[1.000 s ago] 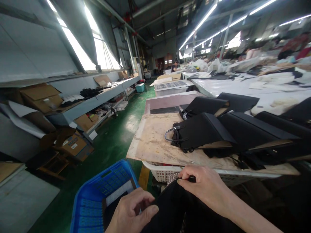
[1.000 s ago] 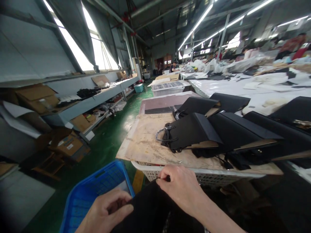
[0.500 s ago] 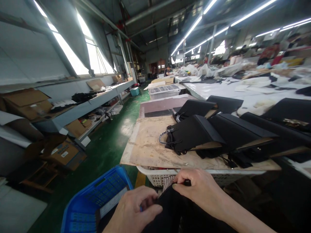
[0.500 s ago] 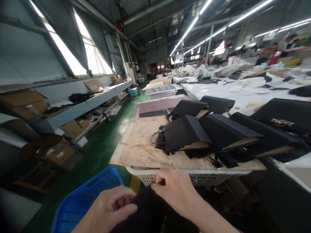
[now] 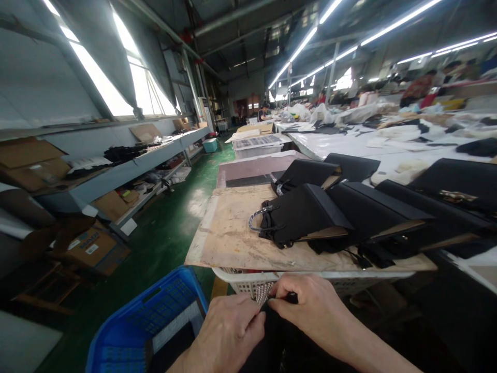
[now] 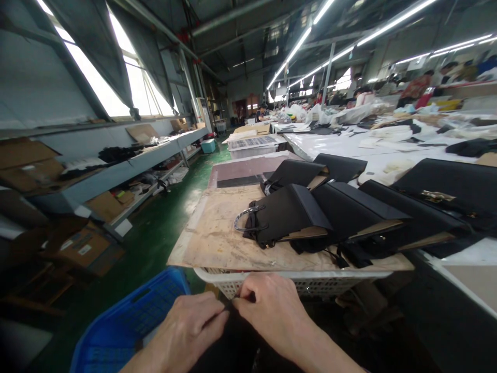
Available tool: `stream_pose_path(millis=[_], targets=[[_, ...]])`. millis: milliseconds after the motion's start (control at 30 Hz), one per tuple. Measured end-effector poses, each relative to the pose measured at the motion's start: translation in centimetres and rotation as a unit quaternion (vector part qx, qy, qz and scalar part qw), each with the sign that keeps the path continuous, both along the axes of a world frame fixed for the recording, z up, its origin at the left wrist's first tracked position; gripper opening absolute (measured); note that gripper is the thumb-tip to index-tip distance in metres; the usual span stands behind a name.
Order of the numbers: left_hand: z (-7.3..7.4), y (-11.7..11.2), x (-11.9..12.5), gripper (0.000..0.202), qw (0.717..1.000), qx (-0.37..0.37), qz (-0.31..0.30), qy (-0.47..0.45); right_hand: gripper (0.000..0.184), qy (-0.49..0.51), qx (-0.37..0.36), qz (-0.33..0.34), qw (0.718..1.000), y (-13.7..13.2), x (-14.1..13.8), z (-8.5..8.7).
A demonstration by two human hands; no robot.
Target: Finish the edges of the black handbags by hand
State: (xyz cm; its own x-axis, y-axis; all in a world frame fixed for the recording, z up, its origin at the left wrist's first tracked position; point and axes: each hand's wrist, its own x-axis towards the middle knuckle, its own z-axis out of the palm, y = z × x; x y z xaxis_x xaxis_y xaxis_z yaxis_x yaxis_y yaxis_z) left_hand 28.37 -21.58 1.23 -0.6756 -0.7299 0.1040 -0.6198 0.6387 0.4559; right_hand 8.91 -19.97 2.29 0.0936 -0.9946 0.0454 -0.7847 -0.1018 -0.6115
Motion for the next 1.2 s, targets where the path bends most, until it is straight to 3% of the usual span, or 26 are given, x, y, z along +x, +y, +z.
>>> stream_pose_path(millis=[100, 200, 300, 367, 500, 700, 800, 933, 1200], targets=[[0.4, -0.7, -0.6, 0.024, 0.996, 0.077, 0.037, 0.038, 0.016, 0.013, -0.005, 0.004, 1.0, -0.1, -0.2, 0.0], [0.5, -1.6, -1.4, 0.009, 0.974, 0.187, 0.019, 0.127, 0.014, 0.003, 0.004, 0.024, 1.0, 0.0, -0.9, 0.5], [0.2, -2.2, -2.0, 0.025, 0.935, 0.292, -0.005, 0.2, 0.013, -0.049, 0.028, 0.065, 0.996, 0.6, -2.0, 1.3], [0.0, -2.5, -2.1, 0.024, 0.923, 0.323, -0.002, 0.21, 0.014, -0.078, 0.036, 0.068, 0.994, 1.2, -2.7, 1.6], [0.0, -2.7, -2.1, 0.017, 0.926, 0.326, 0.009, 0.193, 0.012, -0.086, 0.036, 0.017, 0.995, 2.7, -4.2, 1.2], [0.3, -2.7, -2.3, 0.015, 0.922, 0.343, 0.008, 0.18, 0.008, -0.108, 0.028, -0.001, 0.994, 3.8, -5.4, 0.7], [0.5, -2.7, -2.5, 0.014, 0.92, 0.348, 0.001, 0.177, 0.018, -0.123, 0.018, -0.018, 0.992, 3.8, -5.4, 0.6], [0.5, -2.7, -2.7, 0.016, 0.923, 0.339, -0.011, 0.182, 0.019, -0.113, -0.005, -0.042, 0.993, 3.9, -5.4, 0.1], [0.8, -2.6, -3.0, 0.018, 0.937, 0.312, -0.034, 0.151, 0.015, -0.067, -0.014, 0.008, 0.998, 4.2, -6.3, 0.4]])
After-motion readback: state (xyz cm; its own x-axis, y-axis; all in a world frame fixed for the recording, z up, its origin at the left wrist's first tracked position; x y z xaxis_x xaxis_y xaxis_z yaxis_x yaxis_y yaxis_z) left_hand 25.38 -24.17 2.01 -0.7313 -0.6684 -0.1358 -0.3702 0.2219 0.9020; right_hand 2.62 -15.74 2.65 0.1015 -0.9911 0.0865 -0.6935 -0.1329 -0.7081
